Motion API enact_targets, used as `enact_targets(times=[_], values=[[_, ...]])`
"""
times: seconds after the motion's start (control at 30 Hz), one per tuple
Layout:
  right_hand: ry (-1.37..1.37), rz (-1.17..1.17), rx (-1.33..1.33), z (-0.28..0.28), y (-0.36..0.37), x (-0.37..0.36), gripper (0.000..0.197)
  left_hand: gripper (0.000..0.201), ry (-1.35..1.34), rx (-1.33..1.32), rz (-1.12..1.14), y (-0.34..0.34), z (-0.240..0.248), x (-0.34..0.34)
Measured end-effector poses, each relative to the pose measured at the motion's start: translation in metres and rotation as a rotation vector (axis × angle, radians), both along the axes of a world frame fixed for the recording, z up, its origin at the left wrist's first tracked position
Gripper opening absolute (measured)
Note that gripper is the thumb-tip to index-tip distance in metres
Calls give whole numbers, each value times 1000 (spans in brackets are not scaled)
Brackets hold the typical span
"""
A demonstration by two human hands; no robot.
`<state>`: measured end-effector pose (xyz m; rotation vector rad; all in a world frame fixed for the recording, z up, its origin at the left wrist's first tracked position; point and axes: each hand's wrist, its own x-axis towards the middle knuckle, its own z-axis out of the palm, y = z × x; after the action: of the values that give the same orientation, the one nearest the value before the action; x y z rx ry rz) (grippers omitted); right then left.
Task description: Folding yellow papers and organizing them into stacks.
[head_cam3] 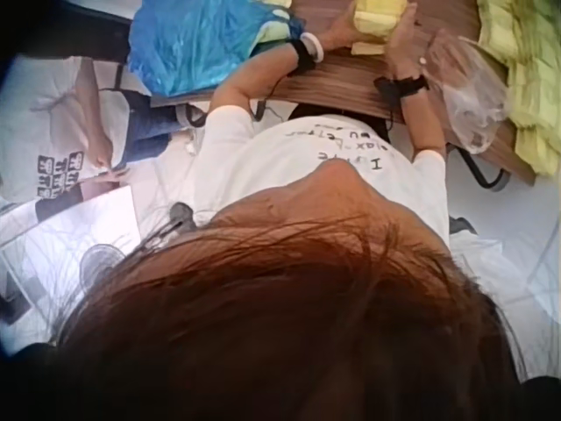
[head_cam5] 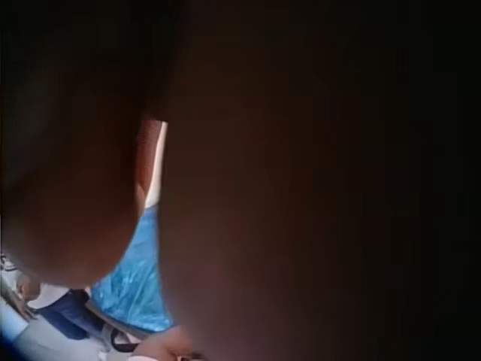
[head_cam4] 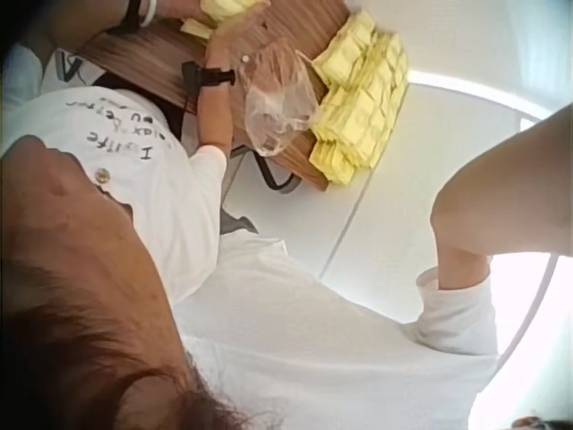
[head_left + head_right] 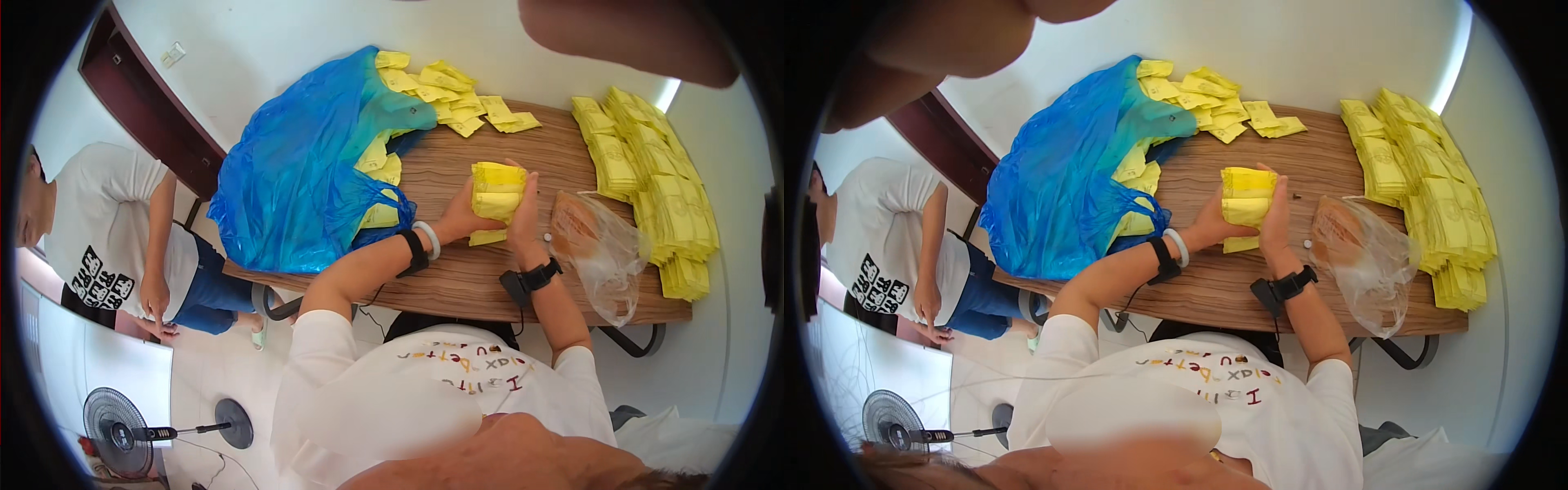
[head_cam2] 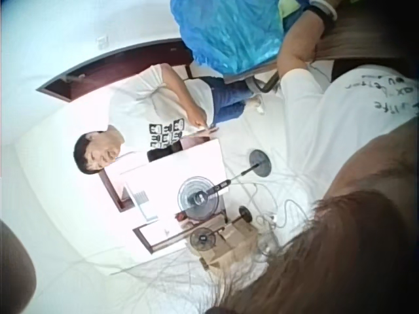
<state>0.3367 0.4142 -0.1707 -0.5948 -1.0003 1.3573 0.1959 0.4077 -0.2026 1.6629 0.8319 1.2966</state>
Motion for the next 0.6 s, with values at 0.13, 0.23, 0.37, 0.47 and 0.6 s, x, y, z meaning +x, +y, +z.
enact_targets(times=[0.13, 0.23, 0.37, 0.47, 0.6], values=[[19, 21, -67, 8, 3, -5, 60, 83, -50, -25, -14, -1, 9, -6], [51, 34, -149, 18, 4, -9, 63, 82, -108, -62, -68, -6, 19, -11], [87, 168, -248, 40, 10, -16, 62, 71, -228, -53, -31, -13, 35, -17], [-143, 157, -170, 53, 13, -26, 54, 58, -372, -235, -31, -14, 40, -44], [-395, 140, -207, 13, 51, -28, 51, 51, -630, -322, 261, -9, 38, -87]])
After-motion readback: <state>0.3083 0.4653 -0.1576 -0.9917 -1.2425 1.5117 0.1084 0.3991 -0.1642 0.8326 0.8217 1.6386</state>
